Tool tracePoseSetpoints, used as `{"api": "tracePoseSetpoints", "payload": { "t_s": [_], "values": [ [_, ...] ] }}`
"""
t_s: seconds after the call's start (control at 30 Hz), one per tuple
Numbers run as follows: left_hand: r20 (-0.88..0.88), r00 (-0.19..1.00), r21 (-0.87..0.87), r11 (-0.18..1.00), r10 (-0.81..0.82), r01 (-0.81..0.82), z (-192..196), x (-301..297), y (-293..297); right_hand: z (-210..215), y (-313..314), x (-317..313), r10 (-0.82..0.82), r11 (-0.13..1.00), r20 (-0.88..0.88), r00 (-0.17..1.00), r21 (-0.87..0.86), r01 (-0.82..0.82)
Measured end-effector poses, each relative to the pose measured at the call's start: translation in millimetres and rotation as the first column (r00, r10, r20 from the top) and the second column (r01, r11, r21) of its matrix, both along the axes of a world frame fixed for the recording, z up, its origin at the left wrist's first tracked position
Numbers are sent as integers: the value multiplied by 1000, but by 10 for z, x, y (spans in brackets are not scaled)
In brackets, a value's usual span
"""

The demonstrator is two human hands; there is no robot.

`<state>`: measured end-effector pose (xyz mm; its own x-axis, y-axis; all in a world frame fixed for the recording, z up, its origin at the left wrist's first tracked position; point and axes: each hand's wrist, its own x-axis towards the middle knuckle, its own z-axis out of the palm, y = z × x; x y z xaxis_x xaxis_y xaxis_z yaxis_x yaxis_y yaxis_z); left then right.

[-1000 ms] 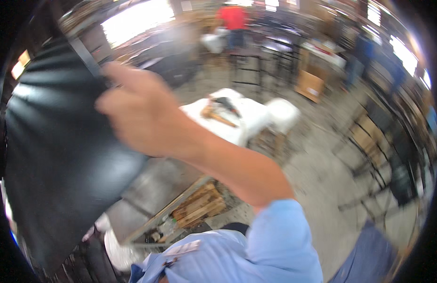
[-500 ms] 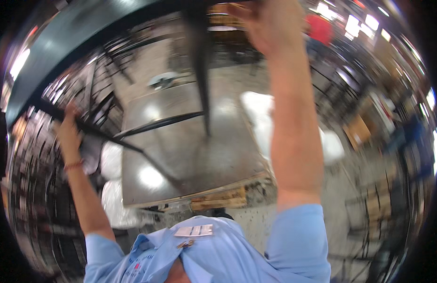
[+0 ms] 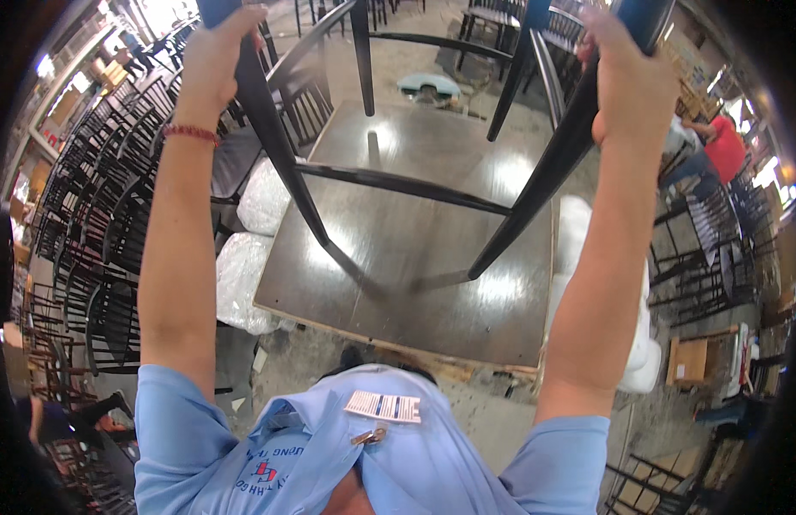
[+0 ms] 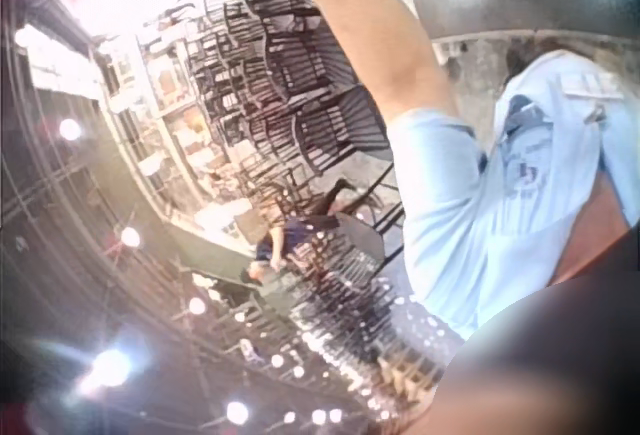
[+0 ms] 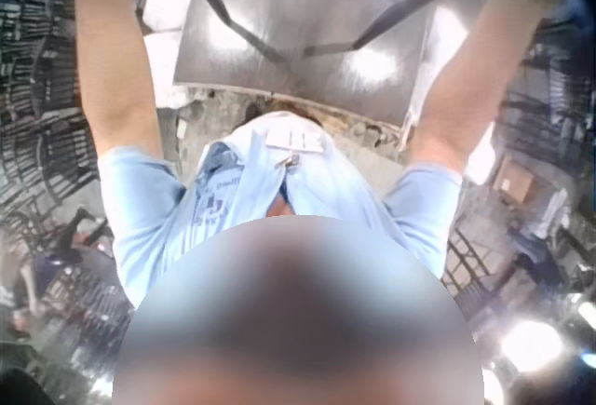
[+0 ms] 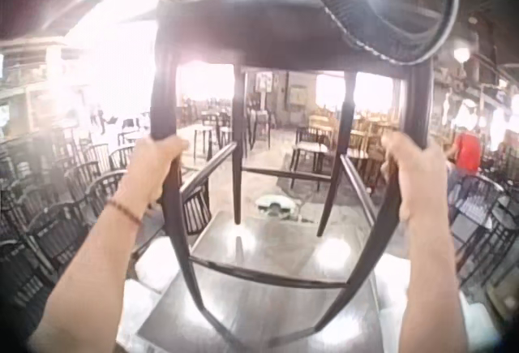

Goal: The person picks up a black wooden chair, flips it upside down, and uses a power sander to smooth the legs. After sanding, the person wipes the legs with a cloth and places the chair upright. The process is repeated for another chair in a workshop filled with stacked chairs and other workers.

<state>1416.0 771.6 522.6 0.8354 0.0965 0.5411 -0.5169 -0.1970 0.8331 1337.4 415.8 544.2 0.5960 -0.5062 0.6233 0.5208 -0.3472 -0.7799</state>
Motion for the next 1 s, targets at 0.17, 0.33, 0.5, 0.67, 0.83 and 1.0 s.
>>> {"api": "tracePoseSetpoints", "payload": {
  "t_s": [0.17,0.33,0.5,0.67,0.83,1.0],
  "values": [
    [-67,998,-35,999,3,-5,-77,312,10,-76,-63,127,35,998,-17,999,60,-34],
    [-71,997,-29,999,25,-28,26,459,-182,-13,-67,263,-87,996,27,996,-29,88],
    [180,982,81,994,63,-78,-104,384,-134,-94,-213,118,-103,988,25,994,-109,105],
    [431,896,114,979,106,-171,464,244,155,600,-326,-214,-197,896,392,898,-301,328],
    [550,828,203,945,107,-257,1232,-122,261,1148,-501,-584,-379,619,388,840,-568,542],
    [614,786,328,881,76,-342,1409,-111,406,1312,-535,-637,-351,279,533,770,-725,630]
  ]
}}
